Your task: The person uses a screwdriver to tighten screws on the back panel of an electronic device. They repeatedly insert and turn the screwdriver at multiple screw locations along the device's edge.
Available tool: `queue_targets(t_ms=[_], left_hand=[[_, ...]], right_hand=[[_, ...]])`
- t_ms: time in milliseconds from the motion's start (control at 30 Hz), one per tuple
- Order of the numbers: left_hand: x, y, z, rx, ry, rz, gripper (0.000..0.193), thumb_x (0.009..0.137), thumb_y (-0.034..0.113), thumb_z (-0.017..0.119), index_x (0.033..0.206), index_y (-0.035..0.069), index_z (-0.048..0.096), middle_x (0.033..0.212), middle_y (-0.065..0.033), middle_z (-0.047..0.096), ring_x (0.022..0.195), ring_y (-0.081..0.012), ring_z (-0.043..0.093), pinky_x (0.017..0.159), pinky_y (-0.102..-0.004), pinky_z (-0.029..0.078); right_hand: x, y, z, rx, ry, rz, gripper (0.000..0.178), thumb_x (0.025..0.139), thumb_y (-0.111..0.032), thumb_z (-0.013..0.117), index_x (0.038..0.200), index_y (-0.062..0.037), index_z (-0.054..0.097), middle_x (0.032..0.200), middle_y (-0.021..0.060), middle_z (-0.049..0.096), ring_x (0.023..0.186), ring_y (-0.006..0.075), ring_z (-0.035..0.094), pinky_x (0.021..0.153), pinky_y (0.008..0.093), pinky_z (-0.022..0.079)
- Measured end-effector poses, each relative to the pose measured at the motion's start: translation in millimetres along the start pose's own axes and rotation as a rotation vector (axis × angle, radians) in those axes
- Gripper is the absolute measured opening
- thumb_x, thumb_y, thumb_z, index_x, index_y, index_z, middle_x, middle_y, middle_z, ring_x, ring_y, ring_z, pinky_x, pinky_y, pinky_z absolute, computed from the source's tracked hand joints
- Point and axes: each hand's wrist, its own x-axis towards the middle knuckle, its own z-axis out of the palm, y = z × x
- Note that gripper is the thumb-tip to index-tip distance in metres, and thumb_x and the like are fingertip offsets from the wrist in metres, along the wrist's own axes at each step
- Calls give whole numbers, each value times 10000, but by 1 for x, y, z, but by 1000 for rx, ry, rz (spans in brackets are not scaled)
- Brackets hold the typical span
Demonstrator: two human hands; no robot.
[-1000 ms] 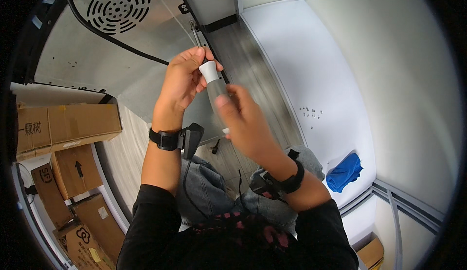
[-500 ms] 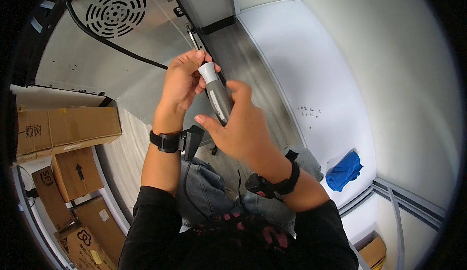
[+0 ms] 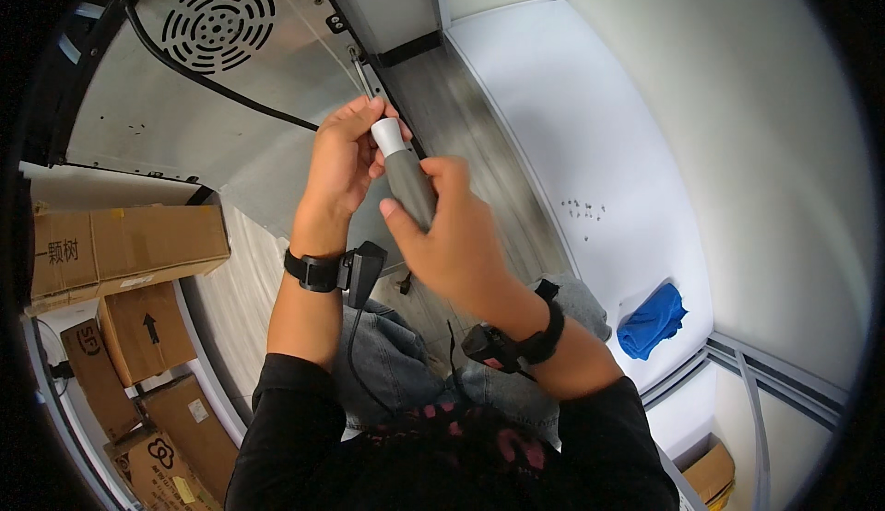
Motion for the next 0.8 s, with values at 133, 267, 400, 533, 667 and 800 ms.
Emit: queue_targets(t_ms=[133,267,400,533,667,800], left_hand=[[-5,9,4,-151,-80,11,221,958,175,419,865,27,554,763,-137,653,415,-67,462,353,-193,338],[-2,3,-2,-89,-71,31,225,956,196,442,855,26,548,753,-126,647,415,-66,456,354,-189,334],[1,-2,-2,-28,6,22,224,954,206,461,845,31,550,726,-94,630,426,-64,465,354,-181,334],[0,0,-2,-64,-16,79,221,951,217,477,856,33,556,698,-60,605,446,-61,468,364,-183,339],[1,1,2,-1,-27,70,216,947,228,486,898,35,569,705,-40,594,472,-58,474,373,-185,336],[3,-2,-5,-9,-86,52,209,940,239,499,932,44,576,753,-30,596,525,-56,499,383,-185,337]], right_hand=[[11,-4,-22,755,-336,462,524,822,-307,665,1121,13,377,753,135,592,591,234,607,536,355,481],[3,19,5,112,17,-211,419,892,-309,571,1102,-1,379,718,96,587,478,153,545,427,263,405],[4,15,5,203,-4,-104,374,921,-330,531,1070,-10,407,697,63,583,495,99,536,434,205,383],[5,1,-16,779,-411,397,365,914,-297,556,1090,-10,413,733,54,566,574,92,528,494,219,421],[0,-1,-6,418,-322,280,449,882,-337,609,1092,13,420,794,53,562,604,67,531,522,208,429],[-7,4,3,332,-132,135,475,884,-324,603,1141,20,401,771,46,550,574,68,505,507,215,421]])
